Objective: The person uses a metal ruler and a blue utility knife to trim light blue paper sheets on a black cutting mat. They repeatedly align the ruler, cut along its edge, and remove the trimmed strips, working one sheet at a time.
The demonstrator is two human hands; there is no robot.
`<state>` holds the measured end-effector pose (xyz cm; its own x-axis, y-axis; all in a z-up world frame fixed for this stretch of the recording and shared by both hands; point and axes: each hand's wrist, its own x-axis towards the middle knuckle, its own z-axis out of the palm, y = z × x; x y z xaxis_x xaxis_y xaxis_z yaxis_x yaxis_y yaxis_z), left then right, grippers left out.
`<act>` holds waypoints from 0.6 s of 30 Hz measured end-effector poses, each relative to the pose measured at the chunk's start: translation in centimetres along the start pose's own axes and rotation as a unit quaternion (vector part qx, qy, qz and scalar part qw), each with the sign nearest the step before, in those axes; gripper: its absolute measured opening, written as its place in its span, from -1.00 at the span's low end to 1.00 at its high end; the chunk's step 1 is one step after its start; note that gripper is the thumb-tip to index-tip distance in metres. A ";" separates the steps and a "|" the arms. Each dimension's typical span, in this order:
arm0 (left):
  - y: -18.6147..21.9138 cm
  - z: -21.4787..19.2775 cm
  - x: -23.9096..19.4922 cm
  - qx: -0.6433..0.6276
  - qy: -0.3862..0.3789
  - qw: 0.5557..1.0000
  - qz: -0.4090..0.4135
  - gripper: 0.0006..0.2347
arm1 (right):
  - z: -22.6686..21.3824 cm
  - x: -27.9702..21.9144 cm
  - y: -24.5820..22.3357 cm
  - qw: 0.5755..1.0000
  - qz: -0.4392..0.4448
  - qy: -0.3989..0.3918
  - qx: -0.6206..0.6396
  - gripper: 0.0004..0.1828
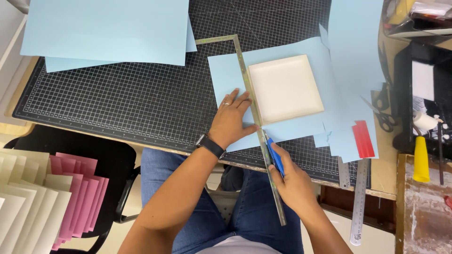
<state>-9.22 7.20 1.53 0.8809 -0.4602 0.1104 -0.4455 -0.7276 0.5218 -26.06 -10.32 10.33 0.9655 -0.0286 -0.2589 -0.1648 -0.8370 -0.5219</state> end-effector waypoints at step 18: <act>0.3 -0.3 0.0 0.003 -0.007 1.000 -0.004 -0.30 | 0.7 1.2 1.1 0.999 -0.034 0.008 0.010 -0.37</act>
<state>-9.31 7.16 1.97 0.8818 -0.4621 0.0943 -0.4399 -0.7339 0.5176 -25.18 -10.91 8.85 0.9775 0.0196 -0.2099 -0.1023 -0.8265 -0.5536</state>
